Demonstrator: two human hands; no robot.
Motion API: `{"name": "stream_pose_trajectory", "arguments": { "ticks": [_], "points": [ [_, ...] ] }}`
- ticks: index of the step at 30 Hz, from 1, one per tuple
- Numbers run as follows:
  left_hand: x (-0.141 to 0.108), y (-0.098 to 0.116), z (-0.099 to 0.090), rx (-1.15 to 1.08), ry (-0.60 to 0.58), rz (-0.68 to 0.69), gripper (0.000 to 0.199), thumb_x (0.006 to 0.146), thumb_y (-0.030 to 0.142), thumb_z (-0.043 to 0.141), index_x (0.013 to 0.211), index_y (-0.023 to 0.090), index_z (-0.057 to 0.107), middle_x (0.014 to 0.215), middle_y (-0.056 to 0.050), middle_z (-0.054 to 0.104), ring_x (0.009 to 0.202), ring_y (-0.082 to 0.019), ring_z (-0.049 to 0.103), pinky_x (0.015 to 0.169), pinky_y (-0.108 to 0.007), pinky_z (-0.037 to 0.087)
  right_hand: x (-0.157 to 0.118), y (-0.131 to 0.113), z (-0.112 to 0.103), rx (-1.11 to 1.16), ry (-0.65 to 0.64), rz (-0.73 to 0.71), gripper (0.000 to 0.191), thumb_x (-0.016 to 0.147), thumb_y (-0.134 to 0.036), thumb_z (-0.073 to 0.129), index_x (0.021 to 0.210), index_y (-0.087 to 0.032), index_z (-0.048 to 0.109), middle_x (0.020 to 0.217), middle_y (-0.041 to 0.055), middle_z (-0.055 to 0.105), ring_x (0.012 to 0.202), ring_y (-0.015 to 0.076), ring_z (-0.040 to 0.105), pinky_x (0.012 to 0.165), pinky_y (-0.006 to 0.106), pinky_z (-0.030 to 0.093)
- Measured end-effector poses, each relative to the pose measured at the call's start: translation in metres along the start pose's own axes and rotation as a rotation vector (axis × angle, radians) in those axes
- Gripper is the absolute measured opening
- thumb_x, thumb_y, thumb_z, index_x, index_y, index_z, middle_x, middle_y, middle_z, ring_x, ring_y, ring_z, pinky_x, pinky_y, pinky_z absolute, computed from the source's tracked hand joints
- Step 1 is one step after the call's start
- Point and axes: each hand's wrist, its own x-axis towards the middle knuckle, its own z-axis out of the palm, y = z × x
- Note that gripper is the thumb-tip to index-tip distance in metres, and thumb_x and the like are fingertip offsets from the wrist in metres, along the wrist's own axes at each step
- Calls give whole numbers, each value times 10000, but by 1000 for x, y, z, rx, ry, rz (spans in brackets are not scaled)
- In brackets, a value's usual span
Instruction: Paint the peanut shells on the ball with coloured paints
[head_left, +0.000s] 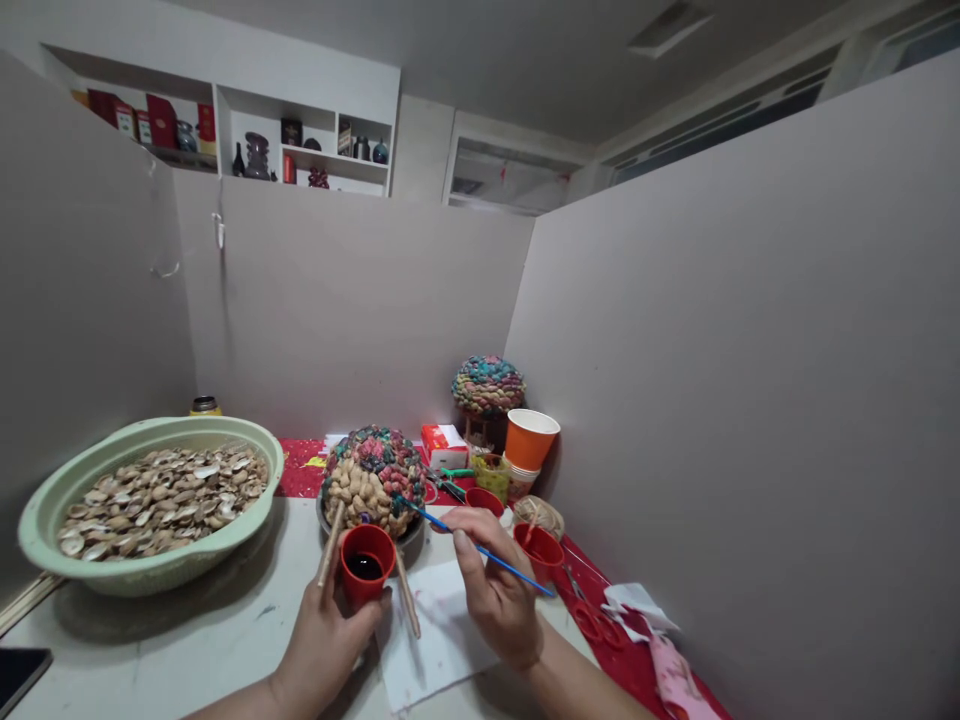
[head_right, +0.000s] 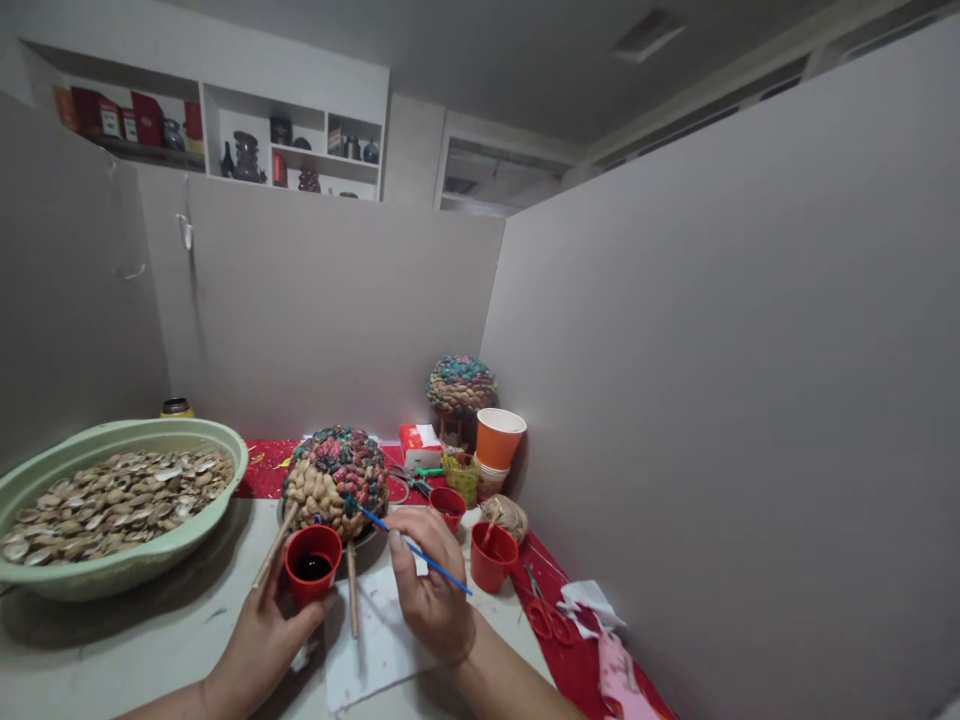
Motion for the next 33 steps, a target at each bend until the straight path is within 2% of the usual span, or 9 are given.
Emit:
{"name": "stream_pose_trajectory", "arguments": {
  "ticks": [3,7,12,21,26,33],
  "points": [
    [0,6,-2,-61,-106,-33,693,740,269,666,1388,164,443,1326,-124,665,1243,-279,616,1085,-417,474,-3,6,-1,-44,0,8,200,926,-97,509,1025,-208,642,932,75,707,920,220,675,802,375,559],
    [2,3,-9,-61,-159,-1,675,732,251,686,1371,190,477,1350,-101,654,1250,-282,610,1078,-400,484,-8,10,0,-70,-1,26,207,932,-92,498,1021,-217,638,927,74,709,906,218,678,795,374,559],
    [1,-5,-11,-68,-175,12,602,760,240,681,1337,226,511,1333,-68,665,1259,-276,600,1064,-392,495,-13,12,2,-56,-33,-21,253,903,-46,507,1051,-215,624,938,66,710,906,207,678,806,370,551],
    [2,3,-11,-60,-174,13,568,729,170,659,1286,212,554,1274,-76,681,1200,-271,614,1070,-420,468,-8,5,-6,-104,-168,-180,280,862,-43,510,1067,-206,610,881,71,723,839,226,699,766,403,545],
    [0,4,-12,-20,-174,39,542,740,191,680,1269,225,566,1264,-65,681,1203,-272,602,1071,-424,458,-10,4,-8,-125,-91,-141,270,885,-56,514,1074,-218,619,909,79,725,865,235,704,776,414,558],
    [2,9,-12,-28,-168,57,513,729,169,668,1233,218,590,1218,-65,694,1172,-281,618,1028,-419,493,-11,8,-6,-120,-158,-151,296,881,-42,518,1100,-211,623,939,85,733,897,231,704,788,399,553]
  ]
}}
